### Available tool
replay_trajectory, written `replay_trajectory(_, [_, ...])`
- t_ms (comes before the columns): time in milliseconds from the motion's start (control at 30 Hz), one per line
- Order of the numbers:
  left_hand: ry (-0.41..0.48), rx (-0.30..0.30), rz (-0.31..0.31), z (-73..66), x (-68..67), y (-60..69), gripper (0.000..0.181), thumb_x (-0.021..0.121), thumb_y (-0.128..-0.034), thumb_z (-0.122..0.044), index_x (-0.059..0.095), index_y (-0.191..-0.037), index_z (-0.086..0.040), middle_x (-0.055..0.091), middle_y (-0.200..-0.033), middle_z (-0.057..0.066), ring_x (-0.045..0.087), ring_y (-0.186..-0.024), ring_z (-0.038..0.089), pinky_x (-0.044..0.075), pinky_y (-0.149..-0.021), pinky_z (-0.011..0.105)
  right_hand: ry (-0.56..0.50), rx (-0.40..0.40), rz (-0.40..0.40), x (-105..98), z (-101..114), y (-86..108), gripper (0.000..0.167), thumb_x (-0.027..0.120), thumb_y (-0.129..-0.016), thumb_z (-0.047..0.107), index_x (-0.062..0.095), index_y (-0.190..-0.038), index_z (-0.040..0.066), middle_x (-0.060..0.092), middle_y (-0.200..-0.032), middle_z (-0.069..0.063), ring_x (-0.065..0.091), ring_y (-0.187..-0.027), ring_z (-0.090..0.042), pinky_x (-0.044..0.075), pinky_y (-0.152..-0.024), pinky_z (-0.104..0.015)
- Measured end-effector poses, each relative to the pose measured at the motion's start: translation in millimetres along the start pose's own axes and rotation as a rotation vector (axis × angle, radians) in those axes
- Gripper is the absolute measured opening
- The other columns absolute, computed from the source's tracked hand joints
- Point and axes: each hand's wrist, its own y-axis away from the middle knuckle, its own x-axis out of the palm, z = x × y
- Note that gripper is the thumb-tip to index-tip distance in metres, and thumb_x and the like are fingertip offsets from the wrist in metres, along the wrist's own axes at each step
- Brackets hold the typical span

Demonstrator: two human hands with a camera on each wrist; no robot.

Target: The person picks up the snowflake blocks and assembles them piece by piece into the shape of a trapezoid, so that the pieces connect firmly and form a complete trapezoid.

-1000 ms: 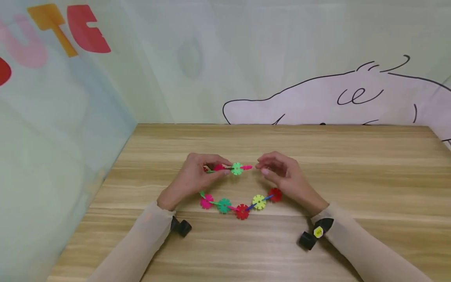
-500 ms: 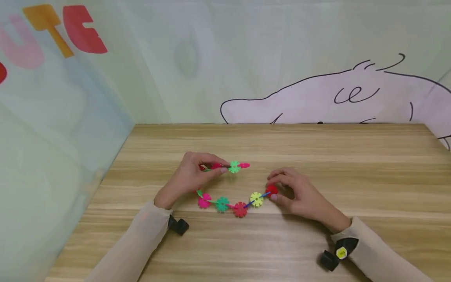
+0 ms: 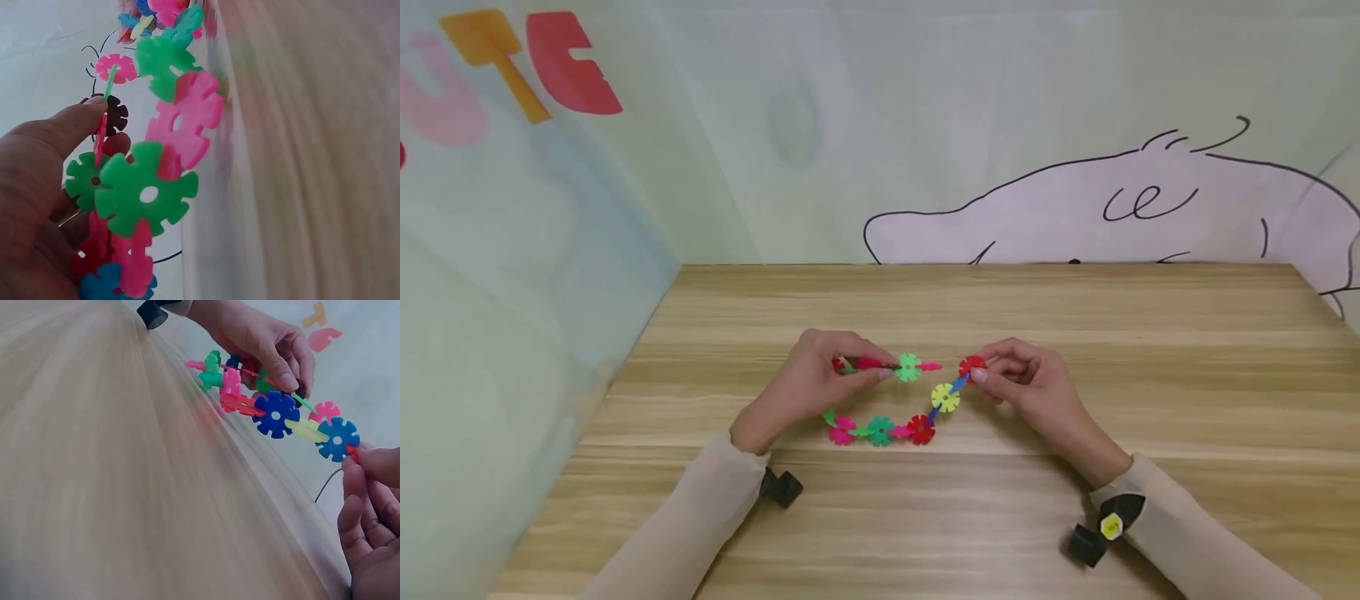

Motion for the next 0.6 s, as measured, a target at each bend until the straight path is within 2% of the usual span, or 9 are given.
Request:
replay_trajectory(100, [-0.005, 0.029, -0.002, -1.4, 1.7, 0.0, 0.021, 0.088, -0.0901, -0.013, 0.086, -0.108, -0.025, 0.084, -0.105, -0.010, 0.072, -0.085, 0.006, 0.060, -0.072, 0.025, -0.060, 0.021, -0.012, 3.8, 1.6, -1.4, 0.025, 0.079, -0.098, 0.012, 0.071, -0.120, 0.002, 0.079, -0.083, 0.000, 0.068, -0.067, -0.010, 0.056, -0.064, -0.022])
replay_trajectory(433, [-0.027, 0.082, -0.015, -4.7, 5.8, -0.4, 0.021, 0.088, -0.0890, -0.013, 0.087, -0.108, -0.023, 0.084, -0.104, -0.009, 0.070, -0.082, 0.004, 0.059, -0.069, 0.024, -0.149, 0.034, -0.017, 15.6, 3.3, -5.5, 0.024, 0.077, -0.099, 0.007, 0.071, -0.119, -0.005, 0.078, -0.078, 0.004, 0.068, -0.065, -0.007, 0.056, -0.061, -0.021])
replay_trajectory(500, [-0.029, 0.093, -0.025, -5.6, 8.5, -0.4, 0.021, 0.089, -0.0884, -0.013, 0.087, -0.107, -0.022, 0.084, -0.103, -0.008, 0.070, -0.081, 0.004, 0.058, -0.068, 0.023, -0.174, 0.038, -0.023, 17.2, 3.1, -5.7, 0.021, 0.076, -0.098, 0.006, 0.072, -0.117, -0.004, 0.078, -0.078, 0.004, 0.069, -0.064, -0.006, 0.057, -0.062, -0.021])
replay_trajectory(600, [-0.039, 0.102, -0.045, -6.7, 12.9, -0.8, 0.021, 0.090, -0.0872, -0.012, 0.087, -0.106, -0.022, 0.084, -0.100, -0.007, 0.067, -0.078, 0.003, 0.055, -0.064, 0.022, -0.214, 0.044, -0.040, 18.4, 3.5, -5.3, 0.011, 0.076, -0.098, 0.004, 0.075, -0.109, 0.004, 0.079, -0.079, 0.005, 0.069, -0.064, -0.005, 0.059, -0.062, -0.020])
